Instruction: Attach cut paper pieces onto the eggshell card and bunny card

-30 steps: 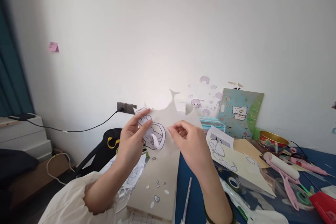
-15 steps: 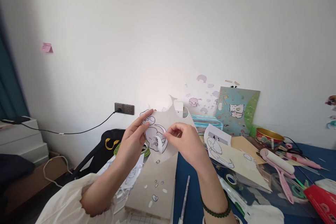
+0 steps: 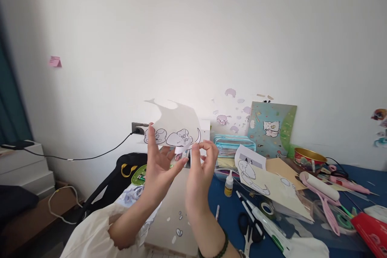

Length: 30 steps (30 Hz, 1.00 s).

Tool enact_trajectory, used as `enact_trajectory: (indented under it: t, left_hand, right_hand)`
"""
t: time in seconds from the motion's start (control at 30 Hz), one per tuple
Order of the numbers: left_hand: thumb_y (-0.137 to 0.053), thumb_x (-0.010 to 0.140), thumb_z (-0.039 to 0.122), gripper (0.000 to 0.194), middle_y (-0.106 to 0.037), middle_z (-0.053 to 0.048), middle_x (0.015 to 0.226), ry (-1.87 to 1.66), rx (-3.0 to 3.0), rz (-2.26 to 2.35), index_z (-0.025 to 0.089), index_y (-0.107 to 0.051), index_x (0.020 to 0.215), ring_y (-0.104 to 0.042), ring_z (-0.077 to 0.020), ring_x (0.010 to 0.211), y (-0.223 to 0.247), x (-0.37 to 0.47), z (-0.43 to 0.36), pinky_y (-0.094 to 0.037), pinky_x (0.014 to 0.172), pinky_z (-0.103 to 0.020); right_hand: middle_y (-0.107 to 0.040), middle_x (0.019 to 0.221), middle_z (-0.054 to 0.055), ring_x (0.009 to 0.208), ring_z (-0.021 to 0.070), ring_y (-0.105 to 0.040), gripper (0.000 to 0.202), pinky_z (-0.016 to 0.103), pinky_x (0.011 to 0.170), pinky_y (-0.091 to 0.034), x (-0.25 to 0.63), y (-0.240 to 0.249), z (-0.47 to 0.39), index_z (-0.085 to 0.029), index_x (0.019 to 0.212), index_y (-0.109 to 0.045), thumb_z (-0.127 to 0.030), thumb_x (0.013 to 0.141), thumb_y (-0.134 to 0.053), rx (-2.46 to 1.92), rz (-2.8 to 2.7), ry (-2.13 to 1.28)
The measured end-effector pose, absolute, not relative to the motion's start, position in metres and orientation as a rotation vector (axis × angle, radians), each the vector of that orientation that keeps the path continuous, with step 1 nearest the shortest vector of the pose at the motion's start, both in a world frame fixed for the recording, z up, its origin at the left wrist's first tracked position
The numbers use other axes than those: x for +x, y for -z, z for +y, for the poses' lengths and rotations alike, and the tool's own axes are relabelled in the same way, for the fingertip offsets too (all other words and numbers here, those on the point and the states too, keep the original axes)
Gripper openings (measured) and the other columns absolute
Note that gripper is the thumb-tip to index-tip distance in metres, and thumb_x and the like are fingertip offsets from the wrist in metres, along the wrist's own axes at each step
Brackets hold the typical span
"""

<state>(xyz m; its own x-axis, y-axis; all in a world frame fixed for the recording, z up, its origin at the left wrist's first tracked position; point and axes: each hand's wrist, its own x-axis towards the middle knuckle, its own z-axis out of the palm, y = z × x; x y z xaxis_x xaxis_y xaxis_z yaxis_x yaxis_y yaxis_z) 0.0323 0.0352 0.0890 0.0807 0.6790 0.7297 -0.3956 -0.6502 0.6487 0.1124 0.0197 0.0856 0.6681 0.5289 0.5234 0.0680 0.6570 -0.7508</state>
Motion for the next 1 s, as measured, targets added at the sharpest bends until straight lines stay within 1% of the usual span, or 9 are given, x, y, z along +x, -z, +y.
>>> enact_trajectory:
  t: [0.1,0.2,0.33,0.43,0.53,0.67,0.8,0.87,1.0]
  left_hand:
    - [-0.069,0.080,0.023,0.093,-0.009,0.001,0.159,-1.739,1.528,0.291,0.049,-0.008,0.145,-0.049,-0.0246,0.124,-0.086,0.035,0.035,-0.047,0.100,-0.043]
    - [-0.064,0.084,0.024,0.083,-0.005,0.002,0.160,-1.781,1.516,0.292,0.049,-0.014,0.145,-0.051,-0.0227,0.121,-0.083,0.038,0.038,-0.049,0.098,-0.039]
    - [-0.061,0.087,0.022,0.076,-0.006,0.006,0.160,-1.828,1.496,0.294,0.048,-0.020,0.144,-0.053,-0.0206,0.120,-0.084,0.038,0.038,-0.051,0.095,-0.032]
    - [-0.059,0.088,0.020,0.072,-0.009,0.006,0.159,-1.825,1.470,0.259,0.048,-0.022,0.143,-0.055,-0.0199,0.117,-0.087,0.037,0.034,-0.053,0.091,-0.031]
    - [-0.061,0.086,0.017,0.077,-0.011,0.004,0.159,-1.814,1.485,0.177,0.047,-0.021,0.144,-0.051,-0.0217,0.124,-0.089,0.036,0.028,-0.051,0.095,-0.031]
    - [-0.062,0.085,0.016,0.078,-0.010,0.003,0.159,-1.800,1.495,0.147,0.046,-0.020,0.144,-0.054,-0.0204,0.121,-0.090,0.036,0.026,-0.052,0.094,-0.030]
    - [-0.056,0.090,0.021,0.069,-0.012,0.004,0.159,-1.813,1.466,0.233,0.045,-0.022,0.145,-0.049,-0.0228,0.126,-0.088,0.035,0.027,-0.051,0.095,-0.034]
    - [-0.052,0.092,0.027,0.063,-0.013,0.003,0.159,-1.797,1.437,0.324,0.045,-0.022,0.144,-0.051,-0.0243,0.124,-0.088,0.033,0.028,-0.053,0.093,-0.036]
    - [-0.048,0.094,0.034,0.055,-0.022,0.004,0.157,-1.776,1.371,0.343,0.046,-0.025,0.143,-0.050,-0.0248,0.125,-0.089,0.031,0.029,-0.053,0.092,-0.037]
  right_hand:
    - [-0.045,0.123,0.004,0.120,0.0224,-0.041,0.024,0.034,0.088,-0.038,0.103,-0.084,0.016,-0.023,0.079,-0.053,-0.046,0.082,-0.058,-0.792,-0.735,-0.397]
    - [-0.038,0.131,0.003,0.122,0.0225,-0.040,0.023,0.036,0.091,-0.038,0.102,-0.087,0.012,-0.024,0.079,-0.054,-0.047,0.082,-0.058,-0.770,-0.707,-0.420]
    - [-0.037,0.132,0.003,0.119,0.0219,-0.042,0.023,0.035,0.087,-0.040,0.102,-0.088,0.012,-0.024,0.081,-0.056,-0.047,0.082,-0.058,-0.787,-0.718,-0.413]
    - [-0.037,0.132,0.004,0.118,0.0215,-0.043,0.023,0.035,0.085,-0.042,0.101,-0.087,0.012,-0.024,0.082,-0.056,-0.047,0.082,-0.058,-0.763,-0.727,-0.423]
    - [-0.036,0.133,0.004,0.117,0.0216,-0.044,0.023,0.035,0.085,-0.043,0.099,-0.086,0.011,-0.023,0.082,-0.057,-0.046,0.082,-0.059,-0.753,-0.730,-0.412]
    - [-0.034,0.134,0.004,0.120,0.0215,-0.043,0.022,0.034,0.087,-0.043,0.097,-0.086,0.010,-0.023,0.085,-0.058,-0.045,0.083,-0.059,-0.755,-0.733,-0.395]
    - [-0.036,0.135,0.004,0.120,0.0213,-0.043,0.021,0.034,0.088,-0.042,0.096,-0.086,0.010,-0.024,0.086,-0.058,-0.044,0.084,-0.058,-0.741,-0.734,-0.397]
    - [-0.036,0.136,0.004,0.121,0.0219,-0.043,0.020,0.035,0.090,-0.042,0.096,-0.085,0.010,-0.024,0.086,-0.057,-0.044,0.084,-0.058,-0.722,-0.731,-0.415]
    - [-0.034,0.144,0.005,0.124,0.0240,-0.044,0.019,0.037,0.092,-0.043,0.096,-0.084,0.012,-0.024,0.089,-0.057,-0.042,0.085,-0.057,-0.673,-0.736,-0.462]
